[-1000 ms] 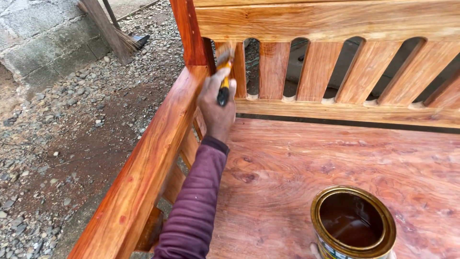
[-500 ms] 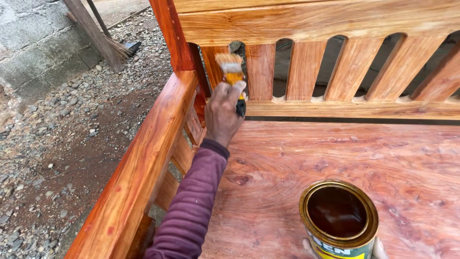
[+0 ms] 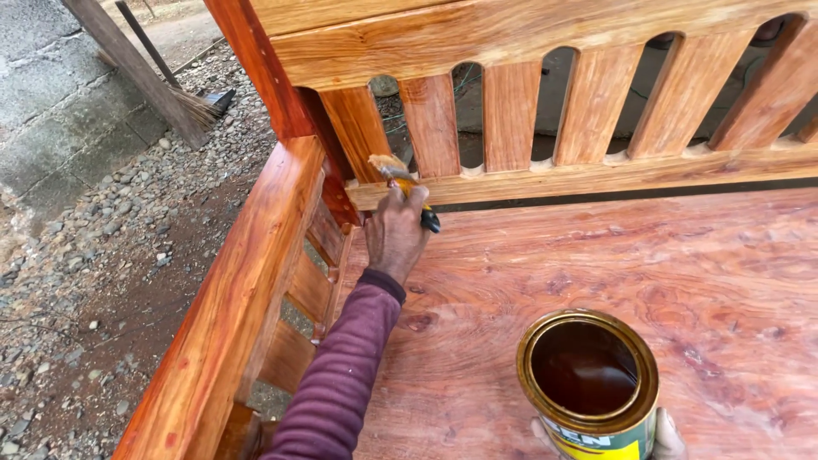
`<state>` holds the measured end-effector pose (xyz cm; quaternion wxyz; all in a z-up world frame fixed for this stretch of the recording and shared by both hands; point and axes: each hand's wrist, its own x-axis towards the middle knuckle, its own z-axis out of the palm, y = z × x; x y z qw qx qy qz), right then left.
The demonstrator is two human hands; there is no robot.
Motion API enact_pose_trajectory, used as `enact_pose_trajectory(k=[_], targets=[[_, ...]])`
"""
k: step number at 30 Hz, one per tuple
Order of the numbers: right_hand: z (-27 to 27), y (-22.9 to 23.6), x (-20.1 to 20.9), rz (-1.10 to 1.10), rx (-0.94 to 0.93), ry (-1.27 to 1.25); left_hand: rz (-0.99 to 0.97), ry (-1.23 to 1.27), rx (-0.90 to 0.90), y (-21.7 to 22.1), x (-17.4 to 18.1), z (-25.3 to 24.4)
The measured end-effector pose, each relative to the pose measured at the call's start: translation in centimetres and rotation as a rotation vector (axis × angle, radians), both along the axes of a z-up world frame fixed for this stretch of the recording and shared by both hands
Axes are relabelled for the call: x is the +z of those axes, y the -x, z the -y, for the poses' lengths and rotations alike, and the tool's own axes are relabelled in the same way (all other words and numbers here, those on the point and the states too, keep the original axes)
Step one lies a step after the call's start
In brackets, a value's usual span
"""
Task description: Applying wood stain or varnish to a wooden bench using a brush.
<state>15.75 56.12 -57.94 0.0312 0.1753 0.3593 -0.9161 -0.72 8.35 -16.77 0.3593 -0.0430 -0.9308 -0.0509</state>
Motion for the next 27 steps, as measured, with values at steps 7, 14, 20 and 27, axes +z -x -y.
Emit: enact_pose_trajectory(k=[7, 14, 20, 27], targets=[[1.5, 0.3, 4.1, 0.028, 0.024, 0.051, -0.365, 0.033, -0.028, 2.0, 6.3, 0.4], [-2.9, 1.6, -8.2, 0.037, 0.001, -0.132, 0.09, -0.032, 0.035, 1.9, 0.1, -0.3], [0.9, -0.4, 0.9, 0.111, 0.011, 0.032, -0.047, -0.027, 0.048, 2.2, 7.5, -1.5], [-3.8, 3.0, -11.8, 0.049, 0.047, 0.058, 0.017, 0.287, 0.089, 3.2, 2.8, 0.6]])
